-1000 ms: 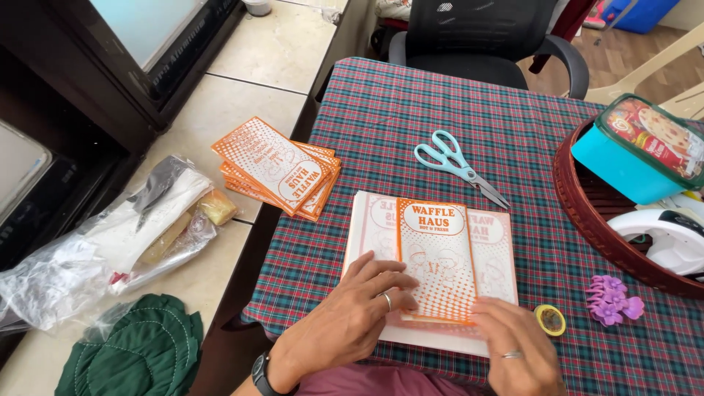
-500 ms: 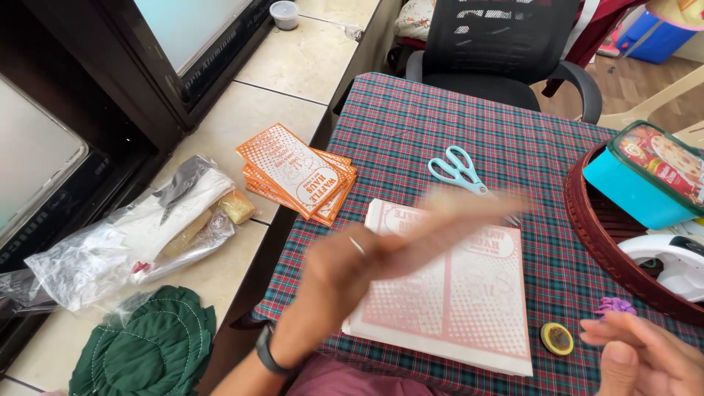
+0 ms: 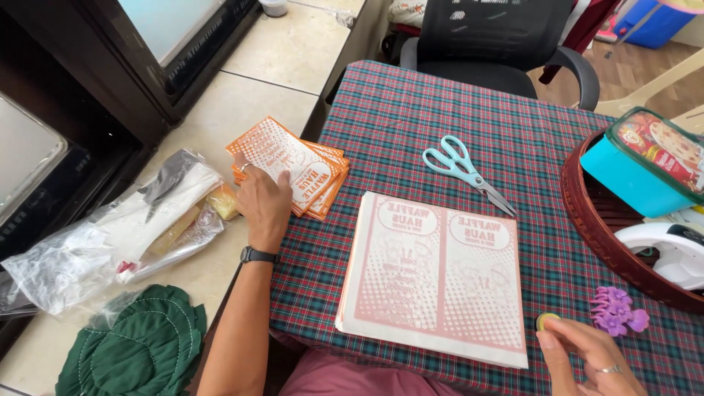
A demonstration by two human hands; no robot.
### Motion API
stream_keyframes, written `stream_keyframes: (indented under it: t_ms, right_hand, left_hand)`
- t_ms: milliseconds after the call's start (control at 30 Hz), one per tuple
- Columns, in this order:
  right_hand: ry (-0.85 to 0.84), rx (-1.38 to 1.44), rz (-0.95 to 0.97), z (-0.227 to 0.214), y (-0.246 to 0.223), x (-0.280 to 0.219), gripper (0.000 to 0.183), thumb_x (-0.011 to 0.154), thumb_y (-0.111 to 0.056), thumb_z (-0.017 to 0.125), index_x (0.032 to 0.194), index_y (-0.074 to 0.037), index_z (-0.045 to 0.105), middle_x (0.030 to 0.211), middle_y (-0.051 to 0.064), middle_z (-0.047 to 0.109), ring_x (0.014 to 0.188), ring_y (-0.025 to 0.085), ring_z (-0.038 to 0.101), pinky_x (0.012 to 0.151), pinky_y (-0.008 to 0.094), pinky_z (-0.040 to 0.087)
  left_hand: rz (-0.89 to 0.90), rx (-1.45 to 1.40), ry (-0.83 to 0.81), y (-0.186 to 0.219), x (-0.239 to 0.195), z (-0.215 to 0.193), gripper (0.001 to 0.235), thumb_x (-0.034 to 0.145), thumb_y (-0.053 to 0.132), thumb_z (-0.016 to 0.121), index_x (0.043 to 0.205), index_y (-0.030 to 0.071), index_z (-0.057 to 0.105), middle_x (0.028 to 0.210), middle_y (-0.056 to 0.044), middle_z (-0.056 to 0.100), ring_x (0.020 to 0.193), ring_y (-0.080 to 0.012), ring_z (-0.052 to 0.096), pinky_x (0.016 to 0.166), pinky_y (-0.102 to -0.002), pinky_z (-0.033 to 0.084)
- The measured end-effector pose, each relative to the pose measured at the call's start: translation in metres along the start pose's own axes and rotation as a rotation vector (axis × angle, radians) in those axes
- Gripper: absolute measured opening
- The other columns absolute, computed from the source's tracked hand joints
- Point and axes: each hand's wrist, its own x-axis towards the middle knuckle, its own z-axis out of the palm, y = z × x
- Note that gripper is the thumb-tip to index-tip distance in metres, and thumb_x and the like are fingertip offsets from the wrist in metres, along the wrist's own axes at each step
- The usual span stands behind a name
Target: Folding the bottom of paper bags and sealing them with adhesive tape on a table
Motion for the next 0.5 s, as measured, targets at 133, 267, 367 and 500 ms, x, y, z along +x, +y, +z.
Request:
stream_keyframes:
  t_ms: [133,267,367,500]
  right_hand:
    - [0.021,0.034,-0.11,0.01,0.009,0.001,0.015,0.1,-0.004,0.068,0.108,0.006,0.076,0.105,0.018,0.076,0.096,0.025,0.073,0.085,0.033,0.06]
    - [-0.049,0.128,-0.409,0.015,0.024,0.002,0.019,0.085,-0.005,0.075,0.103,0.001,0.076,0.108,0.014,0.074,0.095,0.024,0.069,0.089,0.035,0.056]
    - [-0.172,0.099,-0.616,0.013,0.04,0.009,0.037,0.076,-0.02,0.081,0.11,-0.006,0.075,0.118,0.01,0.072,0.107,0.027,0.068,0.097,0.041,0.053]
    - [-0.217,-0.086,-0.54,0.0,0.046,0.011,0.059,0.066,-0.031,0.086,0.12,-0.01,0.074,0.131,0.012,0.07,0.123,0.031,0.064,0.105,0.043,0.054]
  left_hand:
    - [-0.056,-0.114,0.006,0.01,-0.004,-0.019,0.082,0.091,0.035,0.081,0.146,-0.005,0.034,0.087,-0.024,0.072,0.084,-0.05,0.069,0.068,-0.059,0.049]
    - [0.199,-0.32,-0.032,0.03,-0.037,-0.063,0.05,0.102,0.029,0.07,0.138,0.004,0.045,0.068,-0.01,0.061,0.063,-0.0344,0.059,0.057,-0.047,0.041]
    - [0.406,-0.452,-0.231,0.045,-0.08,-0.11,0.041,0.092,0.028,0.078,0.124,0.008,0.062,0.063,0.001,0.057,0.053,-0.0176,0.055,0.056,-0.038,0.043]
    - [0.69,-0.456,-0.516,0.045,-0.132,-0.168,0.05,0.08,0.028,0.085,0.122,0.009,0.064,0.117,-0.011,0.07,0.101,-0.0338,0.072,0.086,-0.045,0.054]
